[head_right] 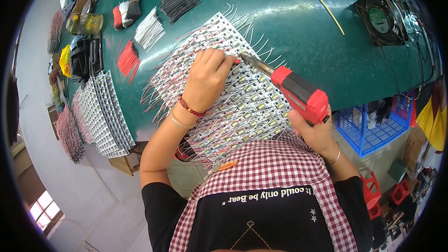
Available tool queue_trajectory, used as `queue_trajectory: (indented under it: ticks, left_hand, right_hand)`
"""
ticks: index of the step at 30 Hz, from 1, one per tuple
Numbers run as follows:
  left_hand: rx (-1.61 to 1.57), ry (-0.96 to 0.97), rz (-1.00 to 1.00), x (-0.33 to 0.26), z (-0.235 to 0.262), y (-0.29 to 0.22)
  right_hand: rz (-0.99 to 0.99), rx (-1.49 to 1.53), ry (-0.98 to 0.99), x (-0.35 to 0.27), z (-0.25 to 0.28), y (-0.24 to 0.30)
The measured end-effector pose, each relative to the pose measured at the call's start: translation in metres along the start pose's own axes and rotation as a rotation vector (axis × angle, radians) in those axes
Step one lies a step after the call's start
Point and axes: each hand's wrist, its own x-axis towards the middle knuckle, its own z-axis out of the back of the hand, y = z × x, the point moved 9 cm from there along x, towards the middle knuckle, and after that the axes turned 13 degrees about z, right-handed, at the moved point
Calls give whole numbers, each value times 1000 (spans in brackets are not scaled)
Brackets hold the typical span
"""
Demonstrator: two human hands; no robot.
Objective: The person solders connections on a sheet of circuit boards using a soldering gun, holding the board in place with one hand while applying the heated tip to various points.
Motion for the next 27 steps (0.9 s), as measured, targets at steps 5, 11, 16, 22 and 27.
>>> queue_trajectory:
  ticks: [5,11,16,22,27]
  left_hand:
    - [34,13,-14,0,0,-2]
    - [84,25,-29,0,-1,-5]
    - [155,3,-55,-1,-1,-8]
    - [83,-123,-8,0,26,-8]
    - [-70,-84,20,-10,15,-16]
  right_hand:
    - [24,19,-26,-3,2,4]
    - [74,-58,60,-5,0,4]
    - [40,75,-20,-5,1,7]
    - [68,103,-31,-7,6,12]
    - [82,145,-15,-12,8,11]
